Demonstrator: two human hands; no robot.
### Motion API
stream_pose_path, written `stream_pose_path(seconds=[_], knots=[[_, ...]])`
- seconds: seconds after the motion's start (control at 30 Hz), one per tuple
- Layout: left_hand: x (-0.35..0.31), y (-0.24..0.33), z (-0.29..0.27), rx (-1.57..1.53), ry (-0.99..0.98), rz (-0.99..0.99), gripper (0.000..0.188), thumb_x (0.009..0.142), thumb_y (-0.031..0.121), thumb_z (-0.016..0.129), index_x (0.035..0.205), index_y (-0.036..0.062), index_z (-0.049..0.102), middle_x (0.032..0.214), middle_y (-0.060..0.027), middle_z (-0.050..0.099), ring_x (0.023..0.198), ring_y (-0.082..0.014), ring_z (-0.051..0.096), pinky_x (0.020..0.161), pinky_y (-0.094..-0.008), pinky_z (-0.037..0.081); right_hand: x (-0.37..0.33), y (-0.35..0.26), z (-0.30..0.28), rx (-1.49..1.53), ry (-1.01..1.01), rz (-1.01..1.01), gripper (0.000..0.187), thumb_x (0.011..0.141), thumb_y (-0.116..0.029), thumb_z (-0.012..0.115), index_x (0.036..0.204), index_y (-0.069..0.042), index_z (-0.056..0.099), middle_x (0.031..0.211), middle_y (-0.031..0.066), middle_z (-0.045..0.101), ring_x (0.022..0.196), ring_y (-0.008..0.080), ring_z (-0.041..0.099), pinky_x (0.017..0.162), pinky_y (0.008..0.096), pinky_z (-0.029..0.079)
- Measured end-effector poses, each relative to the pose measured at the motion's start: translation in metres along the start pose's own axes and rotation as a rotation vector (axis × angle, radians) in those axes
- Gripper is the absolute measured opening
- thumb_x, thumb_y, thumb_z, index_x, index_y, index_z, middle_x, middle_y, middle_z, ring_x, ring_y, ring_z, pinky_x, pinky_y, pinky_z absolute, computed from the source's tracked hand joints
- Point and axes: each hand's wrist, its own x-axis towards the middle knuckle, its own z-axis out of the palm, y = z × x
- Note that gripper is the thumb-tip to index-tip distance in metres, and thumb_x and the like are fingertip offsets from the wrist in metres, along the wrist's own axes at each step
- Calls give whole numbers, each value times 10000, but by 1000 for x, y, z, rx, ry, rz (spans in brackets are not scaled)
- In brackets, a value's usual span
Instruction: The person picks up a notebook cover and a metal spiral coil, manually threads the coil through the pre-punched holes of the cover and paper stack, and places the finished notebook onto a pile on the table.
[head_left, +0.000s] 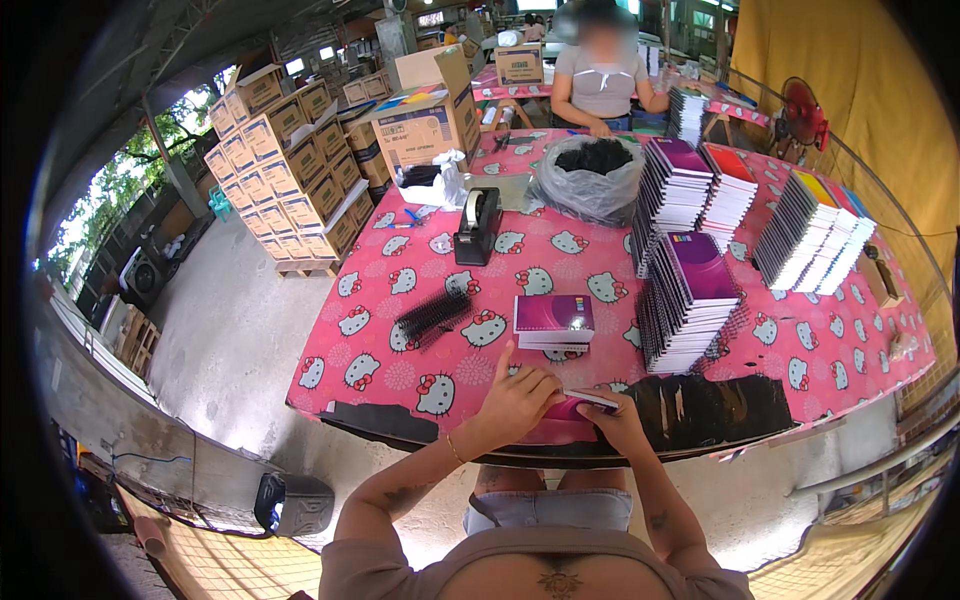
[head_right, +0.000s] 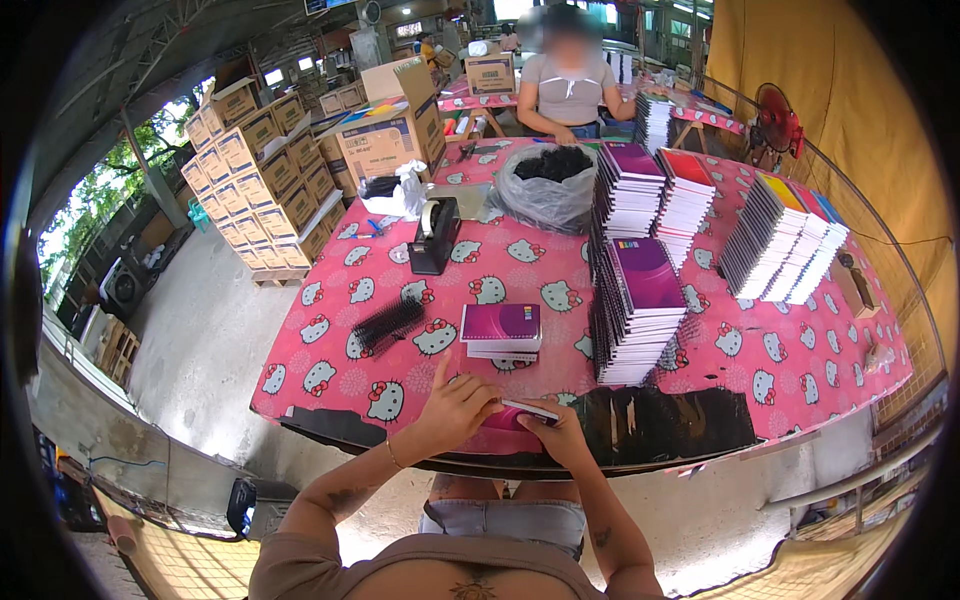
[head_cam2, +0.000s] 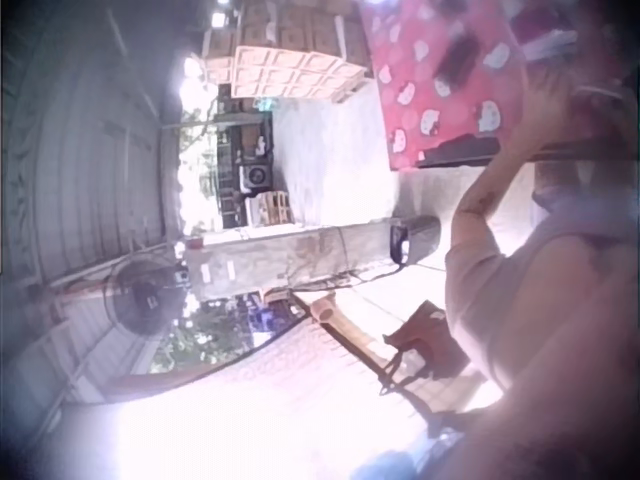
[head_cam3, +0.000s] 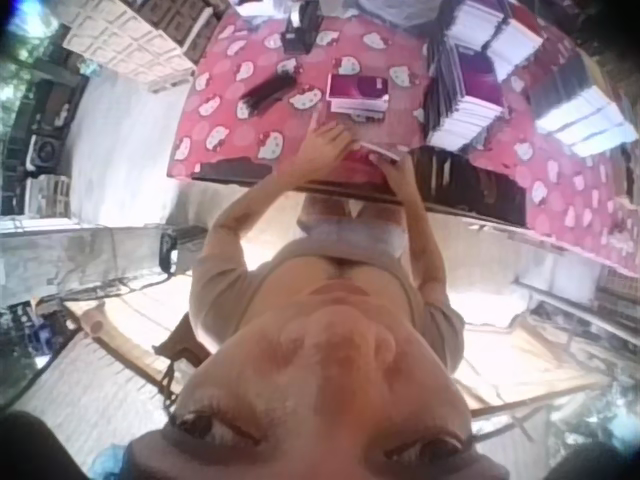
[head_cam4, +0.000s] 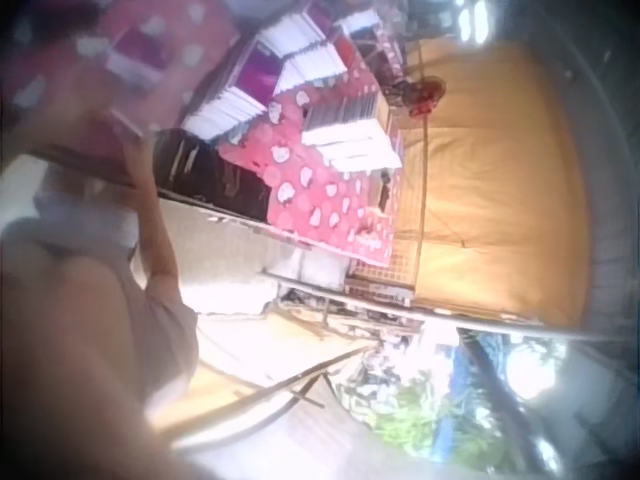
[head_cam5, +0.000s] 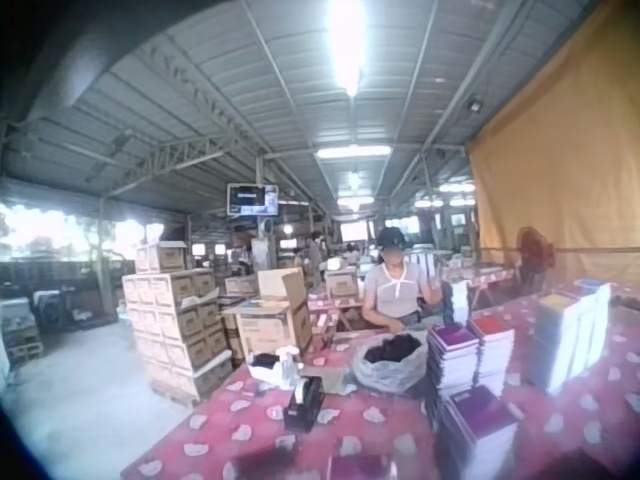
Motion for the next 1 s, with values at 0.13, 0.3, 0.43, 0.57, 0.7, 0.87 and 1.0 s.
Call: stream_pose_path(seconds=[0.13, 0.3, 0.43, 0.57, 0.7, 0.87, 1.0], knots=[[-8, 0, 9, -9, -47, -44, 228, 909, 234, 675, 1091, 113, 610, 946, -32, 639, 896, -204, 646, 1149, -592, 241, 2, 15, -4, -16, -53, 42, 291, 890, -39, 706, 1178, 0, 692, 996, -1, 699, 927, 91, 592, 861, 244, 470], [-12, 1, 2, -83, -47, -41, 286, 902, 243, 692, 1135, 107, 598, 976, -54, 629, 904, -240, 636, 1127, -547, 300, 2, -20, -9, -179, 2, -144, 414, 873, -147, 745, 1256, -32, 641, 994, 67, 712, 956, 191, 650, 886, 325, 484], [-19, 2, -1, -182, -93, -43, 305, 902, 235, 695, 1156, 100, 593, 1020, -66, 636, 958, -239, 636, 1110, -530, 326, 9, -50, 3, -655, -20, -350, 355, 856, -232, 738, 1161, -63, 670, 1011, 117, 720, 914, 301, 678, 894, 426, 489], [-11, 14, -17, -234, -24, -157, 285, 888, 198, 707, 1141, 101, 618, 1021, -55, 645, 983, -238, 634, 1111, -524, 330, 9, -36, 12, -817, -71, -306, 269, 859, -253, 738, 1052, -67, 715, 979, 124, 729, 879, 310, 688, 750, 396, 536], [-27, 4, -12, -140, -18, -104, 254, 871, 177, 722, 1105, 107, 651, 1011, -39, 646, 970, -230, 636, 1110, -525, 331, 4, -44, 21, -739, -48, -244, 255, 868, -241, 732, 1038, -52, 725, 968, 125, 731, 778, 286, 701, 694, 374, 547], [-21, 8, -15, -134, 31, -91, 229, 863, 176, 728, 1077, 115, 674, 979, -27, 649, 944, -209, 641, 1109, -526, 331, 6, -46, 20, -713, -67, -200, 241, 880, -215, 722, 1028, -25, 729, 970, 145, 730, 687, 287, 698, 636, 343, 557], [-23, 5, -13, -115, 0, -73, 200, 863, 178, 724, 1049, 119, 679, 936, -16, 656, 926, -197, 642, 1105, -528, 332, 7, -43, 15, -665, -114, -226, 238, 886, -200, 715, 1040, -20, 720, 958, 155, 725, 721, 292, 697, 632, 338, 558]])
